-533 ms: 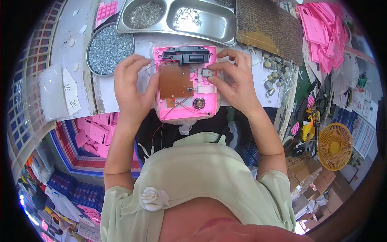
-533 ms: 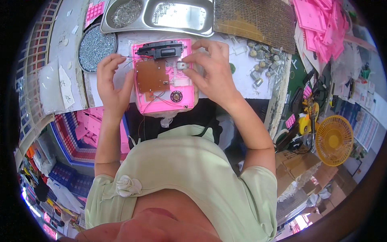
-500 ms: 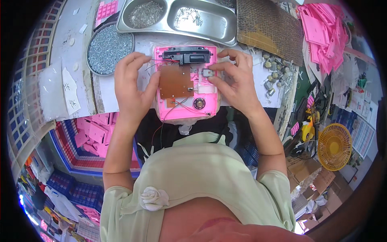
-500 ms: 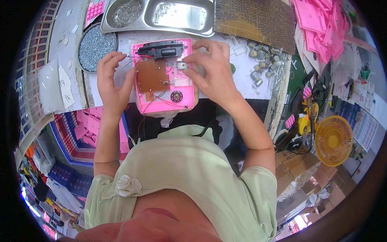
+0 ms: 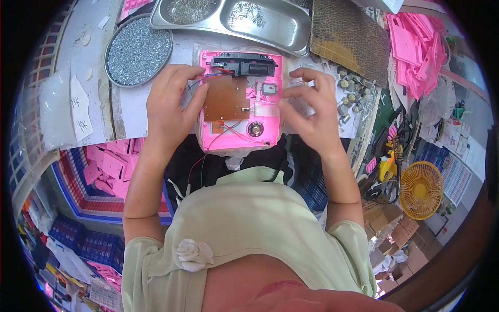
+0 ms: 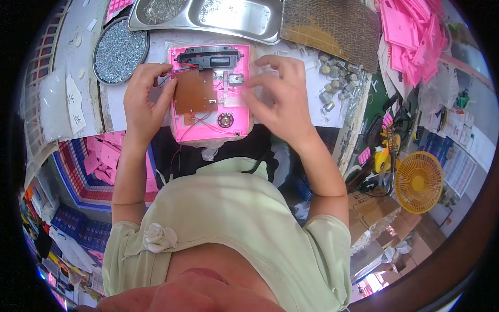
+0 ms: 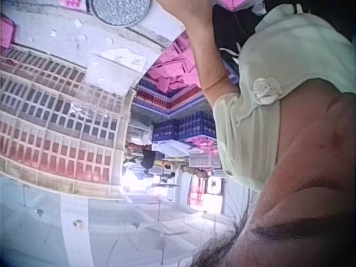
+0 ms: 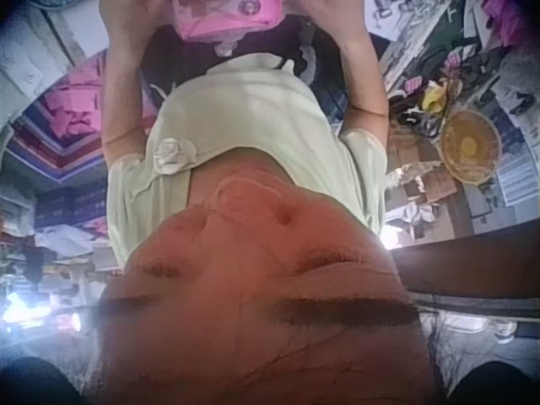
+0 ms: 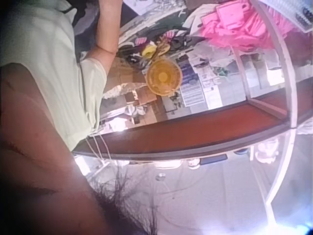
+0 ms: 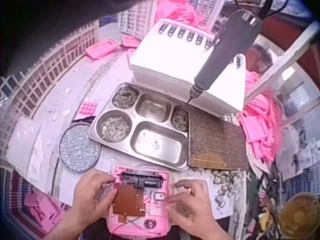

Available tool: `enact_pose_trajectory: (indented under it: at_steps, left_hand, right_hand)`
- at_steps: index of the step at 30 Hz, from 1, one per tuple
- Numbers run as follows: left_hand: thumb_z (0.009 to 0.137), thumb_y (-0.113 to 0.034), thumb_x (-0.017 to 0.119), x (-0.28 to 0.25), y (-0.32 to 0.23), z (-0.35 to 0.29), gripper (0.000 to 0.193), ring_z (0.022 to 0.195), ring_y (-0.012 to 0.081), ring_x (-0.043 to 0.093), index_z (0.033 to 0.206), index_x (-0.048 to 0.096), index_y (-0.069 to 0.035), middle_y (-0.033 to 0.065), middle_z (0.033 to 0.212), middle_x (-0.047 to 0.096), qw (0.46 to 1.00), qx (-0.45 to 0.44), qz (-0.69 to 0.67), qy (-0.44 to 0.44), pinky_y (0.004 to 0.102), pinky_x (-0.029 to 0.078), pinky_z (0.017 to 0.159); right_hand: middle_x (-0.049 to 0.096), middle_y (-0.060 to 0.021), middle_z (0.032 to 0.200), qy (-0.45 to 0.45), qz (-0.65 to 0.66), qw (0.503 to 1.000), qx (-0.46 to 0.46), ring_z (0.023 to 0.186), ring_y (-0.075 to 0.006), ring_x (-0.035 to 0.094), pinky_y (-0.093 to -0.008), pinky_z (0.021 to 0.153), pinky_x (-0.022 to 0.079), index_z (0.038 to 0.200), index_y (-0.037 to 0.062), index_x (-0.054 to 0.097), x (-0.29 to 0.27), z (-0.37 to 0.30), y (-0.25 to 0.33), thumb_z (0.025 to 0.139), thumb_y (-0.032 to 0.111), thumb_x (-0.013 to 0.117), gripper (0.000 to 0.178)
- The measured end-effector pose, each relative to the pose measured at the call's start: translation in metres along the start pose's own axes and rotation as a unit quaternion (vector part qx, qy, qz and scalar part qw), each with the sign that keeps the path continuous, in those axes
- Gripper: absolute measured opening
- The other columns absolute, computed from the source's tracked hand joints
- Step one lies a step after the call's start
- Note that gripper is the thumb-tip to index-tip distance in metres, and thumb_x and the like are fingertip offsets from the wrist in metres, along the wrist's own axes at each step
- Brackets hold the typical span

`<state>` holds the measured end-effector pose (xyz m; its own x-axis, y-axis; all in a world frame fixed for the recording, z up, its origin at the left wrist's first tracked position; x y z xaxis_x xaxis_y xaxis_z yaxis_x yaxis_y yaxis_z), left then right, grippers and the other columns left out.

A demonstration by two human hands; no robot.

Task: Assembling and soldering electronic components into a pink plastic housing.

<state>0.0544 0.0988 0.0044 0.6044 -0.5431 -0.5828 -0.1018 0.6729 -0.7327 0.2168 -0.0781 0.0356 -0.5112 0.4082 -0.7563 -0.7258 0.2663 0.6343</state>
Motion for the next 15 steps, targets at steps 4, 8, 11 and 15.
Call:
enact_pose_trajectory:
  at_steps: [4,8,11,15]
  left_hand:
    - [0.088,-0.002,0.073,0.0,-0.001,-0.003,0.025,0.087,0.0241,0.062,0.112,0.068,-0.002,0.0118,0.103,0.068,1.0,0.0,-0.001,-0.004,0.0324,0.049,0.074]
    - [0.088,-0.003,0.073,0.0,-0.004,-0.003,0.024,0.087,0.0239,0.062,0.111,0.069,-0.002,0.0117,0.103,0.068,1.0,-0.002,0.0,-0.004,0.0325,0.049,0.074]
    - [0.088,-0.003,0.073,0.0,-0.004,-0.006,0.024,0.086,0.0237,0.062,0.111,0.069,-0.002,0.0119,0.103,0.068,1.0,-0.005,-0.011,-0.009,0.0325,0.049,0.074]
    - [0.085,-0.004,0.074,0.0,-0.003,-0.008,0.023,0.09,0.03,0.065,0.108,0.068,-0.001,0.0139,0.1,0.068,0.999,-0.012,-0.021,-0.022,0.0377,0.05,0.078]
  right_hand:
    - [0.065,-0.0096,0.12,-0.002,-0.102,0.993,-0.058,0.112,-0.0366,0.051,-0.0453,0.097,0.044,0.089,0.0103,0.075,0.008,-0.003,0.019,0.074,0.019,0.081,0.019]
    - [0.064,-0.0093,0.124,0.038,-0.162,0.985,-0.039,0.114,-0.041,0.049,-0.046,0.095,0.047,0.082,0.0064,0.075,0.015,0.002,0.032,0.074,0.016,0.08,0.013]
    - [0.064,-0.0091,0.125,0.04,-0.166,0.984,-0.042,0.116,-0.0422,0.048,-0.0462,0.095,0.048,0.079,0.0048,0.075,0.018,0.003,0.035,0.075,0.013,0.078,0.009]
    - [0.063,-0.0098,0.126,0.04,-0.161,0.985,-0.052,0.117,-0.0419,0.048,-0.0467,0.095,0.047,0.082,0.0045,0.074,0.019,0.003,0.037,0.075,0.01,0.077,0.009]
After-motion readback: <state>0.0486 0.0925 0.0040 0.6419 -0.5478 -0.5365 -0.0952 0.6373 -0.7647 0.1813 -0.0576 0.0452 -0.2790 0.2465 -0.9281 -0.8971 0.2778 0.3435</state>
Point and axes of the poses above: each hand's wrist, its own z-axis towards the middle knuckle, its own x-axis out of the palm, y = z × x, the point moved 9 cm from there along z, towards the middle knuckle
